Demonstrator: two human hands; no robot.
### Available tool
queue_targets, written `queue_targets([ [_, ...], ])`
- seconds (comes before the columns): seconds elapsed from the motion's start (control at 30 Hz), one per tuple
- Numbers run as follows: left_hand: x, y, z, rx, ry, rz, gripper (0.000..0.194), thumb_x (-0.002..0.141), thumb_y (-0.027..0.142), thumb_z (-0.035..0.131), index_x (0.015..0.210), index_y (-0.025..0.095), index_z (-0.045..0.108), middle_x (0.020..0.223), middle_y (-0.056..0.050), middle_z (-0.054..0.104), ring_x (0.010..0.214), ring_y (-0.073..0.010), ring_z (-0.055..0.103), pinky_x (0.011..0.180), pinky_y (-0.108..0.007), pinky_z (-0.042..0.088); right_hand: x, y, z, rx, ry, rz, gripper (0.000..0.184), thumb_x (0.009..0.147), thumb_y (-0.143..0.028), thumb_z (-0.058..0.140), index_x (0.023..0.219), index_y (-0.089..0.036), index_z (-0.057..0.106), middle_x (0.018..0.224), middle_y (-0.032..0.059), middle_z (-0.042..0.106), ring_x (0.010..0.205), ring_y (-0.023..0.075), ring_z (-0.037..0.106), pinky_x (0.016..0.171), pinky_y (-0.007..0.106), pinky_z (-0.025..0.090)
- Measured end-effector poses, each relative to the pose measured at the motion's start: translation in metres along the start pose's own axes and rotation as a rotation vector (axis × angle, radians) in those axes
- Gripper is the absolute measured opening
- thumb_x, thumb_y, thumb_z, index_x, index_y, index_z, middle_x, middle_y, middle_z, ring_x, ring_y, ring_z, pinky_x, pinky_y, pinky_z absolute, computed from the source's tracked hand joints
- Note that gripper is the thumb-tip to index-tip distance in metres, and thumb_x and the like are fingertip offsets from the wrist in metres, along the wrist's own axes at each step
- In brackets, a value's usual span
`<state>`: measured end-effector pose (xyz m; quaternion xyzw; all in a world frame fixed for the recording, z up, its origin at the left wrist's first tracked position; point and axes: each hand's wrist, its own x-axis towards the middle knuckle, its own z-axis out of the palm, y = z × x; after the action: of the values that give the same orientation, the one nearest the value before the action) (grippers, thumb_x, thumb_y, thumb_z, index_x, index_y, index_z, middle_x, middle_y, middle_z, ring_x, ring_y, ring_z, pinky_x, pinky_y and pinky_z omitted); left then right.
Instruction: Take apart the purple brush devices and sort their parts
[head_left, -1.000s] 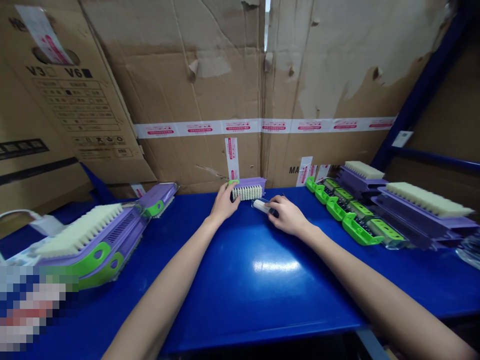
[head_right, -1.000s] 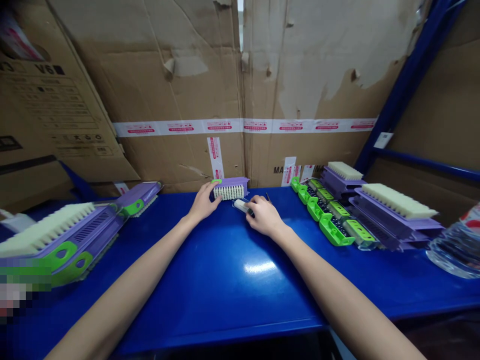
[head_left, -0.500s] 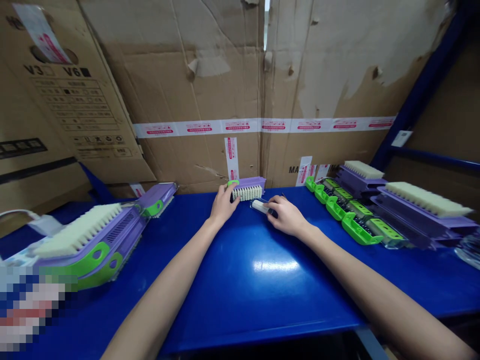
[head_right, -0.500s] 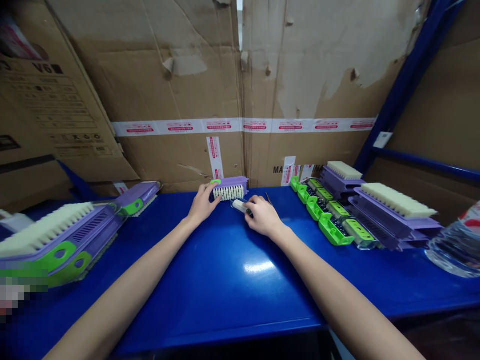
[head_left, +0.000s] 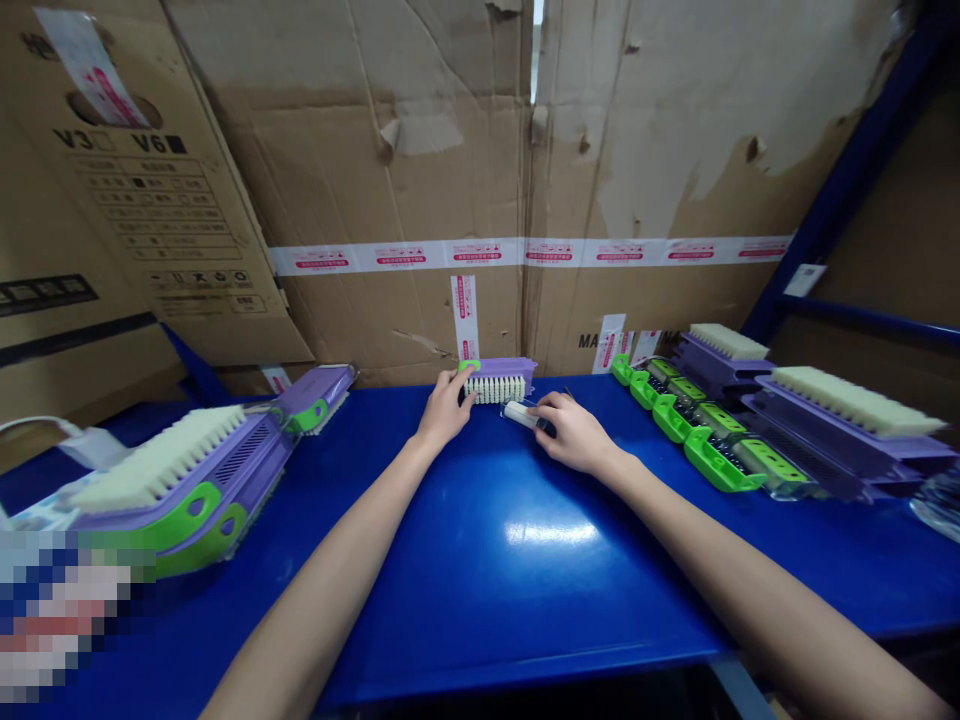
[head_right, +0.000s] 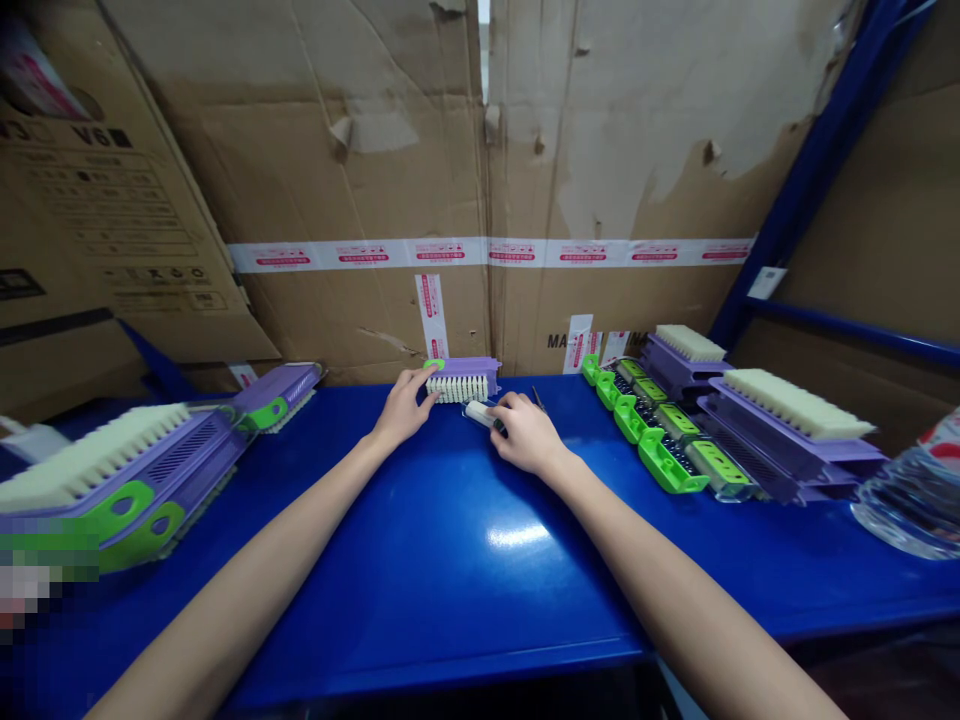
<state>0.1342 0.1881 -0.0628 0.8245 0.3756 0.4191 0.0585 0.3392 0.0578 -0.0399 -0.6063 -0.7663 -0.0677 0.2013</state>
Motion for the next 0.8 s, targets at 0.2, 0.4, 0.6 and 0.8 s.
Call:
queue_targets([
  [0.2, 0.002, -0.006, 0.000, -0.020, -0.022, 0.007, 0.049, 0.084, 0.014, 0.057, 0.131, 0.025, 0.052, 0.112, -0.007, 0.054, 0.110, -0.0212, 0.056, 0.098, -0.036, 0.044, 0.000, 0.000, 0.001, 0.000, 0.007, -0.007, 0.032, 0.083, -0.020, 0.051, 0.112, -0.015, 0.066, 0.110, 0.0110, 0.061, 0.100, 0.0209, 0.055, 0.090, 0.033, 0.044],
  [0.4, 0.004, -0.010, -0.002, -0.029, -0.056, -0.011, 0.050, 0.083, 0.013, 0.058, 0.132, 0.025, 0.052, 0.095, -0.004, 0.054, 0.095, -0.0179, 0.058, 0.092, -0.034, 0.046, 0.000, 0.000, 0.001, -0.001, 0.011, -0.006, 0.033, 0.083, -0.020, 0.052, 0.113, -0.013, 0.066, 0.110, 0.0112, 0.061, 0.100, 0.0214, 0.055, 0.091, 0.033, 0.044],
  [0.6, 0.007, -0.014, -0.008, -0.074, -0.083, -0.025, 0.052, 0.081, 0.013, 0.062, 0.130, 0.027, 0.054, 0.089, -0.002, 0.057, 0.087, -0.0161, 0.060, 0.088, -0.034, 0.050, 0.001, 0.001, 0.003, 0.011, 0.018, -0.021, 0.032, 0.083, -0.020, 0.052, 0.111, -0.014, 0.066, 0.110, 0.0113, 0.061, 0.100, 0.0208, 0.056, 0.091, 0.033, 0.044],
  [0.8, 0.008, -0.008, -0.012, -0.225, -0.072, -0.101, 0.054, 0.075, 0.010, 0.069, 0.126, 0.023, 0.058, 0.095, -0.003, 0.066, 0.085, -0.0149, 0.066, 0.085, -0.031, 0.053, 0.000, 0.001, 0.004, 0.017, 0.038, -0.020, 0.029, 0.084, -0.022, 0.053, 0.109, -0.016, 0.067, 0.109, 0.0105, 0.062, 0.099, 0.0208, 0.056, 0.090, 0.032, 0.045],
])
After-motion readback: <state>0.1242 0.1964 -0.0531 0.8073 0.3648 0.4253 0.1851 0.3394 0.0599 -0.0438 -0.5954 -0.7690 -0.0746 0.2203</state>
